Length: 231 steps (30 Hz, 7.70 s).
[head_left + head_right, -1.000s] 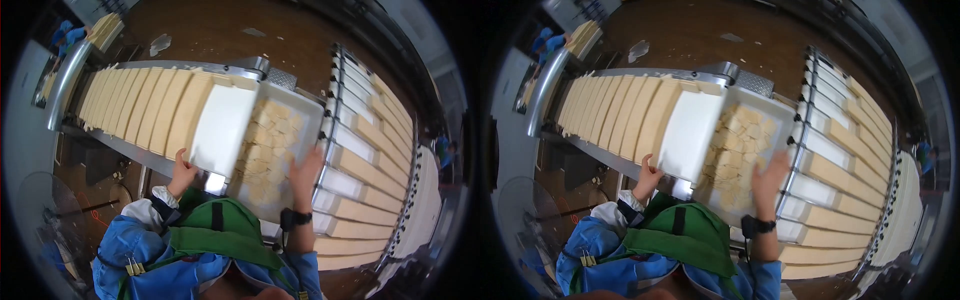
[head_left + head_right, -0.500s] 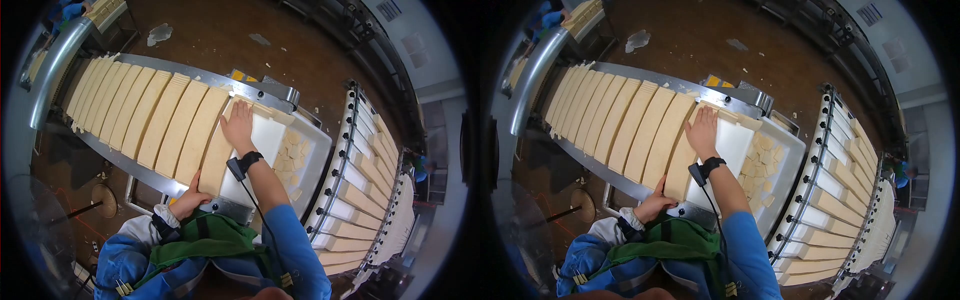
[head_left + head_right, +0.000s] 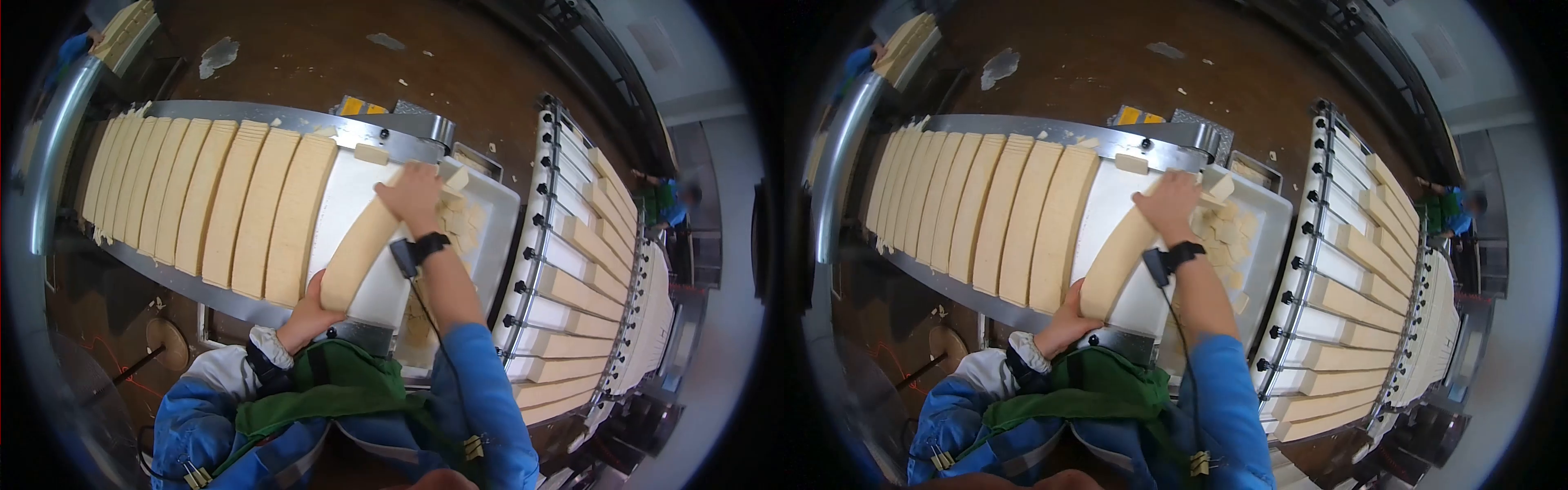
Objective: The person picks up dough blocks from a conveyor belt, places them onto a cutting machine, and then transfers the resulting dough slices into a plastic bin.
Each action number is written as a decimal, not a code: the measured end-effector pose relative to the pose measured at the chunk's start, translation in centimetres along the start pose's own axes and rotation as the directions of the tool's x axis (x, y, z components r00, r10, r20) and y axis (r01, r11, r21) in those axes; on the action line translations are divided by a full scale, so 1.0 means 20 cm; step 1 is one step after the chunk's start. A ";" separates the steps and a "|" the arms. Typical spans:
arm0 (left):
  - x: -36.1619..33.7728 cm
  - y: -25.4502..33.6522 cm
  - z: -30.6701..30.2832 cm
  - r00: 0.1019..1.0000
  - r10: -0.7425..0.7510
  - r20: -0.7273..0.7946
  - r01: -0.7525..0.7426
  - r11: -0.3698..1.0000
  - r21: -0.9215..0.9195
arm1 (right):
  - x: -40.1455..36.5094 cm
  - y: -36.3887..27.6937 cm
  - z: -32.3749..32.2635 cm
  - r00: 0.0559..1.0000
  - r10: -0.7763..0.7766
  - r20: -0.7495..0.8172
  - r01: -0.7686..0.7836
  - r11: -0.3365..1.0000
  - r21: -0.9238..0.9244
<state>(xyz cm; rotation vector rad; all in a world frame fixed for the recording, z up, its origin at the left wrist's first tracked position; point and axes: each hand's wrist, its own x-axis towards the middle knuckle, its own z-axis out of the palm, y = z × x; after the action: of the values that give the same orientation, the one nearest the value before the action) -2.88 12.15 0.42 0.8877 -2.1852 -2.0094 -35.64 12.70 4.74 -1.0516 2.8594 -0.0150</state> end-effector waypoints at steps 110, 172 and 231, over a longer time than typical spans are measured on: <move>0.26 0.99 1.30 0.906 0.333 0.261 -0.421 0.764 0.488 | -1.63 2.01 -0.56 0.885 0.437 -0.164 -0.335 0.839 0.428; -0.20 -0.18 -0.32 0.884 -0.445 0.142 0.439 0.687 -0.580 | 0.01 -0.77 0.41 0.942 -0.334 -0.042 0.334 0.910 0.245; -0.37 0.99 1.52 0.622 -0.176 0.763 0.162 0.982 0.095 | -2.57 2.33 -0.25 0.917 0.385 0.104 -0.362 0.693 0.623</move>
<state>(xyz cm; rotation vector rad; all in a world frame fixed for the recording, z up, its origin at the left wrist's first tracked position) -16.23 42.63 16.43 0.2010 -2.5463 -2.8704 -27.26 81.38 12.24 -0.3199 2.6858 -0.9075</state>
